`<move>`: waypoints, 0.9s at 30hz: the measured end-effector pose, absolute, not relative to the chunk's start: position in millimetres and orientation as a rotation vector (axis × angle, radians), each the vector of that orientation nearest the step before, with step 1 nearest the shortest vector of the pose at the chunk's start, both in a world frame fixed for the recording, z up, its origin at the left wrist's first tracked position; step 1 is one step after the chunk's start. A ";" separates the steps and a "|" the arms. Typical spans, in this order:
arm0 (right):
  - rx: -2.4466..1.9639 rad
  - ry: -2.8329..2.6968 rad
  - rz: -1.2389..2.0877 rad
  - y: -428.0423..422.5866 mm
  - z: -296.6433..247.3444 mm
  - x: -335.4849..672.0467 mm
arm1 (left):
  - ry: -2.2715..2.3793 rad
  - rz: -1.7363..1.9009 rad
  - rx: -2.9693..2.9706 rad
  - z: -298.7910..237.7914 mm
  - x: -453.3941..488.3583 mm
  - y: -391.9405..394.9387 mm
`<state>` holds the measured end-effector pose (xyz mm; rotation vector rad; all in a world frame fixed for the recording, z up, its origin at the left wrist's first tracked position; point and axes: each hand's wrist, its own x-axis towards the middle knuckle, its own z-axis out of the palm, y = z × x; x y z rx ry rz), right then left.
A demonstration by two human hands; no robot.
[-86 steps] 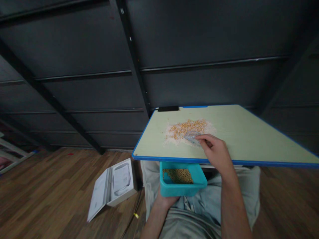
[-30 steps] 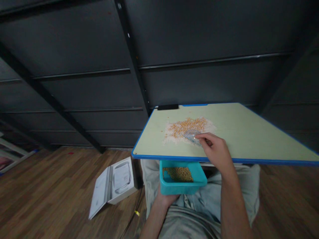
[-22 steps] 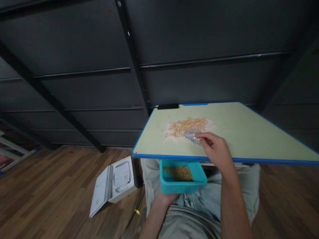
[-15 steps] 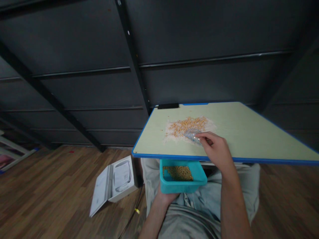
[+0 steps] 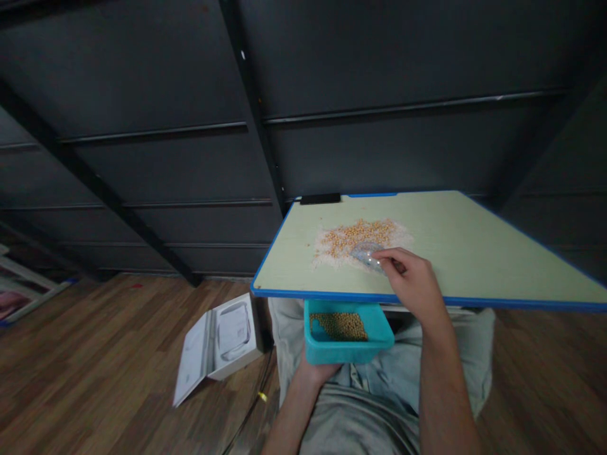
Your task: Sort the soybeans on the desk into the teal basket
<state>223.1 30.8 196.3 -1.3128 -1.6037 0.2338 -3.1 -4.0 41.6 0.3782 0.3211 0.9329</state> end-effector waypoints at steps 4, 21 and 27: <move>-1.323 -1.599 0.240 31.0 197.7 222.6 | 0.382 0.936 0.349 40.0 -5.3 -5.0; -1.320 -1.604 0.236 28.9 199.6 222.7 | 0.350 0.952 0.310 43.7 -0.1 -4.8; -1.317 -1.608 0.228 28.5 199.7 222.3 | 0.356 0.921 0.335 45.0 -0.9 -4.8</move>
